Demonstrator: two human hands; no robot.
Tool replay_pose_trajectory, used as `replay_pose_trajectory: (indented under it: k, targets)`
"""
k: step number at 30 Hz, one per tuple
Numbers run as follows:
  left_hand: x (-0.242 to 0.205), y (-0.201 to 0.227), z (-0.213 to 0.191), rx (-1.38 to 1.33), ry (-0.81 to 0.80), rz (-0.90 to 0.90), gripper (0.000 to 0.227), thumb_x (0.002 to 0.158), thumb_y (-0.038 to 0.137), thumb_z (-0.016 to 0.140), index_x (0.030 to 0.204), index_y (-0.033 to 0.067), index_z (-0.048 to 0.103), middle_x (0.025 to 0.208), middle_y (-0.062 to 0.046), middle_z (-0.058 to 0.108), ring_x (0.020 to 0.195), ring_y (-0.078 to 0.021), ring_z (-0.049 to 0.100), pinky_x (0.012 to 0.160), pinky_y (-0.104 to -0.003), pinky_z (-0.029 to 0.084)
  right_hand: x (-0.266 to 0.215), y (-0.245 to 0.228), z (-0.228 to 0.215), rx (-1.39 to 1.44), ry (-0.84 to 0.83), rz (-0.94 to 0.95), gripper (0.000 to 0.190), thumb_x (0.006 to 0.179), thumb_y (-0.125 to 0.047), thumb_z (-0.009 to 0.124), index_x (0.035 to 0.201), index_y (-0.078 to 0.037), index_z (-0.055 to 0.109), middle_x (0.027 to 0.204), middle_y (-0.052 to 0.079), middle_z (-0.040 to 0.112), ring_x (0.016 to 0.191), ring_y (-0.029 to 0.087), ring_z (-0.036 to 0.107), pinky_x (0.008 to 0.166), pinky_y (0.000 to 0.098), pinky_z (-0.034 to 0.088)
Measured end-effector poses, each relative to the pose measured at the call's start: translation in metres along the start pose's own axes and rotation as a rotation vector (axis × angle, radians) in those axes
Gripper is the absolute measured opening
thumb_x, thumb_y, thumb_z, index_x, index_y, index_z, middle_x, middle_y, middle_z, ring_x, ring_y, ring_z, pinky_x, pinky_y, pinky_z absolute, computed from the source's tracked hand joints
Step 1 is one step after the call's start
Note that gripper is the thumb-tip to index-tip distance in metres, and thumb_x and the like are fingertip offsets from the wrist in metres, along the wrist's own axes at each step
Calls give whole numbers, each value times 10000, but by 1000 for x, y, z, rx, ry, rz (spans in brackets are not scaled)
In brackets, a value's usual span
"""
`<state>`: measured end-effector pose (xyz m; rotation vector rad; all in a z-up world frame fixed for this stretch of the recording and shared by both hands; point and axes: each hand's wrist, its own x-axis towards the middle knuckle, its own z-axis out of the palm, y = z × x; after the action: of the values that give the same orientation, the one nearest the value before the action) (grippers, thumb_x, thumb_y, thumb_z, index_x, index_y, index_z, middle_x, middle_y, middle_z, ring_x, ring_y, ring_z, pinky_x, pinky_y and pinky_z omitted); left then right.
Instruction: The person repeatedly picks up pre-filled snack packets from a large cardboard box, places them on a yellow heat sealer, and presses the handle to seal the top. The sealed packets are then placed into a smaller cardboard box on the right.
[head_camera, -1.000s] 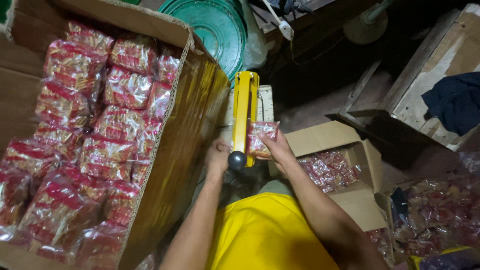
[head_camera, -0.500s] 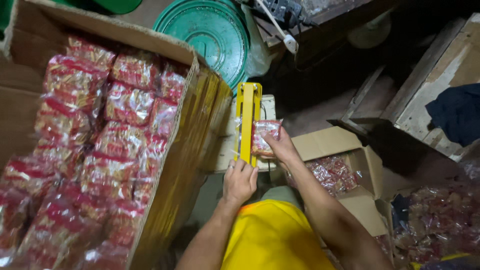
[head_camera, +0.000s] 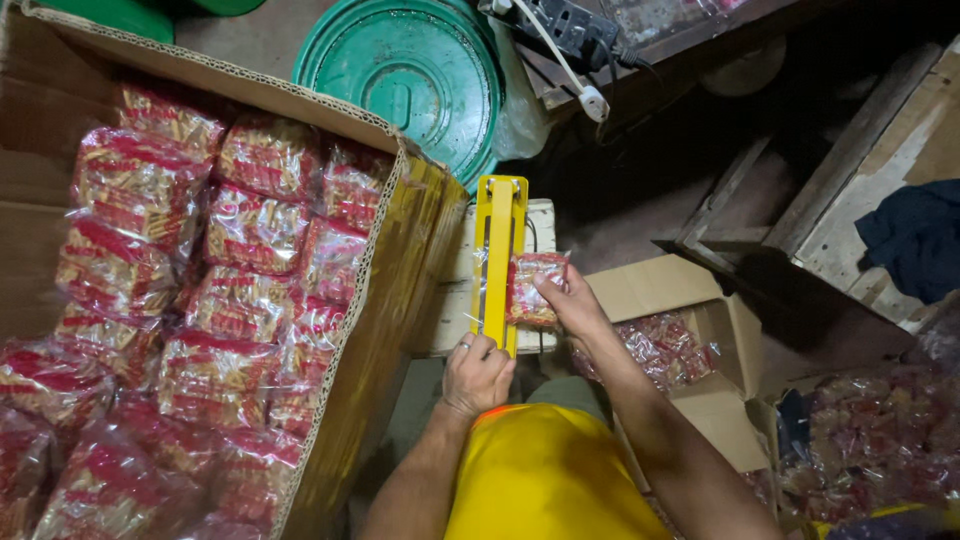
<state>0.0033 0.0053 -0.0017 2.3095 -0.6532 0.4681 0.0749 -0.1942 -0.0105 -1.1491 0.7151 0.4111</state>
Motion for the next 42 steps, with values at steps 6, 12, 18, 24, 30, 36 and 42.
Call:
replay_pose_trajectory:
  k: [6,12,18,24,30,36,42]
  targets:
    - [-1,-4,-1,-45,-9,1,415,1087,405,446,791,173,621,828,-37,474,618,-268,524,602,-380,497,7,6,-3,19,5,-28,473,971,-190,834,1361,-60,599,1008,129,754,860,250,767,724,460,683]
    - [-8,-9,7,34,-1,25,349,1059,405,529,802,197,641,829,-28,491,652,-284,584,639,-382,516,-30,-31,42,-179,57,-115,637,823,-258,963,1322,-38,635,1114,155,726,1014,259,701,878,470,612]
    - [28,40,-43,-44,-139,-232,327,991,362,698,1154,81,733,930,-162,594,843,-450,674,797,-533,561,-9,-8,38,-210,89,-184,627,803,-262,987,1294,-33,669,1093,116,707,1011,223,656,891,448,579]
    - [96,131,-188,-191,73,-399,580,916,370,774,1344,1,645,1298,-174,606,1226,-308,608,1082,-420,534,-66,-42,-17,-161,83,131,605,927,-120,786,1474,-126,529,1264,125,728,952,231,741,774,337,654]
    - [127,79,-383,956,144,48,39,1230,85,861,1207,61,880,1164,-92,815,995,-200,787,1058,-360,686,-111,-4,-145,-570,178,-20,546,843,-261,854,1332,-74,699,1133,160,788,964,286,757,814,396,619]
    - [24,-156,-493,637,-240,-865,316,1125,210,758,1372,16,791,1197,-257,750,1009,-425,713,865,-509,547,-144,16,-231,-896,211,420,1131,785,-492,738,1721,-154,201,1761,179,244,1543,420,401,1232,637,423]
    - [72,-143,-496,491,-361,-1172,1046,867,462,922,1642,-93,494,1271,-352,717,783,-483,742,593,-564,568,-107,33,-244,-1090,138,126,822,891,-609,638,1570,-159,527,1591,132,583,1440,289,568,1166,468,439]
